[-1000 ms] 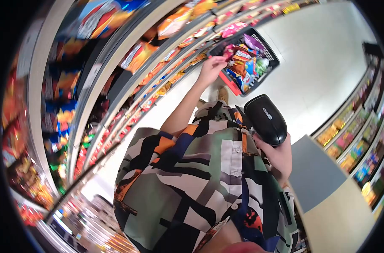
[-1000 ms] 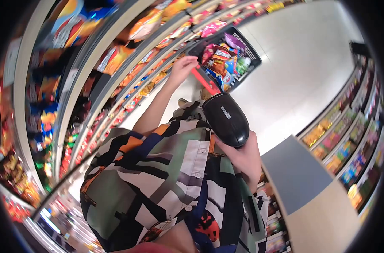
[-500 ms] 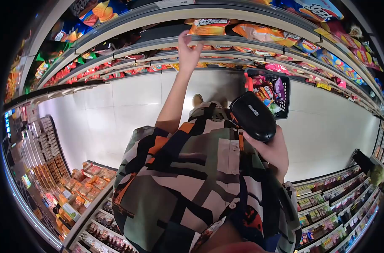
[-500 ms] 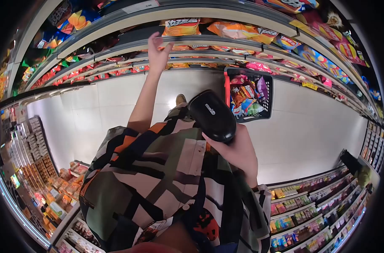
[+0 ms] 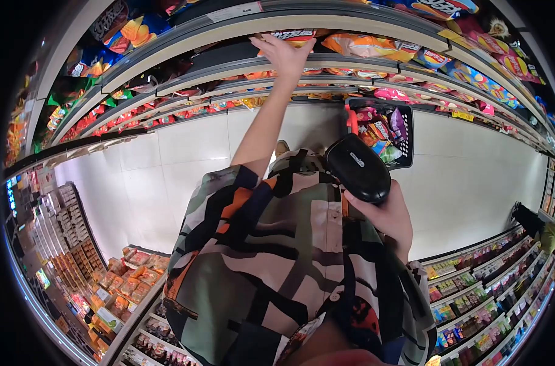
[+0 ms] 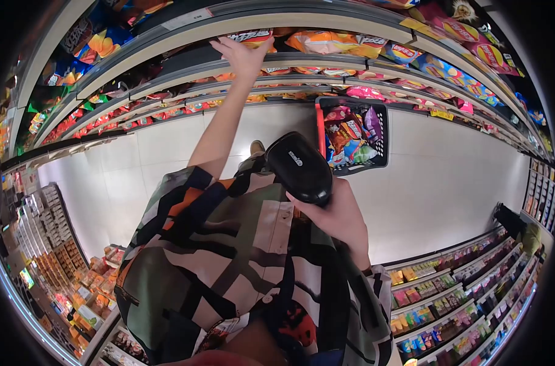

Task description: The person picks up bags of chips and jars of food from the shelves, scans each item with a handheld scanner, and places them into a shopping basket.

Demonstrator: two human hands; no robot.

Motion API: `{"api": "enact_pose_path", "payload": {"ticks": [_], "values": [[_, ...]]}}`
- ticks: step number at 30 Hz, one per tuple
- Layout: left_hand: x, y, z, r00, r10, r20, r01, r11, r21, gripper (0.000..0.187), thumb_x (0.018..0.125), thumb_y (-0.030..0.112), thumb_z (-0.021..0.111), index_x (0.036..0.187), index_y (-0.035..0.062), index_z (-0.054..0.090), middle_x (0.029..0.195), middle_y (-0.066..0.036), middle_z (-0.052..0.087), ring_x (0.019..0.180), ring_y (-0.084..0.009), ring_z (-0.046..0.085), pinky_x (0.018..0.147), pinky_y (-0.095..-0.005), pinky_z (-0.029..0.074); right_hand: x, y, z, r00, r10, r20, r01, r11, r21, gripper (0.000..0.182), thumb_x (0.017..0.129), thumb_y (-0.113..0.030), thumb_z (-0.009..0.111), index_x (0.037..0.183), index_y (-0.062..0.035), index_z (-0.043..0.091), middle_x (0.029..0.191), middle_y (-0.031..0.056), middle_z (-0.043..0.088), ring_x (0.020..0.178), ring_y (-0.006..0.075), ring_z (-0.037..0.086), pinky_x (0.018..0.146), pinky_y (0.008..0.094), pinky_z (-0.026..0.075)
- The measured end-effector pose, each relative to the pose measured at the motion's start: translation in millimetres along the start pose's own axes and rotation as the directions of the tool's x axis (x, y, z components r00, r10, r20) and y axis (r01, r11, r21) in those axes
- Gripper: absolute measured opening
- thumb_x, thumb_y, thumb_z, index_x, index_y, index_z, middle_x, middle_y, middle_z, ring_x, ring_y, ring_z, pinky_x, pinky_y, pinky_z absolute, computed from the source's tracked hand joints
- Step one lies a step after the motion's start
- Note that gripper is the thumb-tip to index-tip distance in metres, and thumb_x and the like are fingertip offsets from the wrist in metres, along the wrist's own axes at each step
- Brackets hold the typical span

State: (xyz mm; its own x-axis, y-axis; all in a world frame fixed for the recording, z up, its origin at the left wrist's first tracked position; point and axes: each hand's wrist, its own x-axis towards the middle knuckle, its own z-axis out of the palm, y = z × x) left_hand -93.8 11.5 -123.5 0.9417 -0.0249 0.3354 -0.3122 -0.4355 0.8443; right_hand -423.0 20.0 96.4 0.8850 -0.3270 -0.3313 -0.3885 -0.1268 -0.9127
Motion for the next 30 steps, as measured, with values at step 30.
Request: {"api": "enact_pose_path", "payload": {"ticks": [30], "values": [[-41.9,-50.7,-32.6,0.965,0.211,0.157,-0.134,0.909,-0.394,0.077,0.067,0.014,0.080,0.129,-0.0033,0.037,0.123,-0.025,0.047,0.114,-0.0431,0.048,0.098,-0.0469,0.039,-11.3,8.8,3.5,0.999,-0.036,-0.019,0.036,0.999,-0.018,0.024,0.080,-0.011,0.074,0.098,0.0017,0.065,0.070,0.0036,0.065,0.064,0.0055,0.055,0.059,0.0260,0.046]]}}
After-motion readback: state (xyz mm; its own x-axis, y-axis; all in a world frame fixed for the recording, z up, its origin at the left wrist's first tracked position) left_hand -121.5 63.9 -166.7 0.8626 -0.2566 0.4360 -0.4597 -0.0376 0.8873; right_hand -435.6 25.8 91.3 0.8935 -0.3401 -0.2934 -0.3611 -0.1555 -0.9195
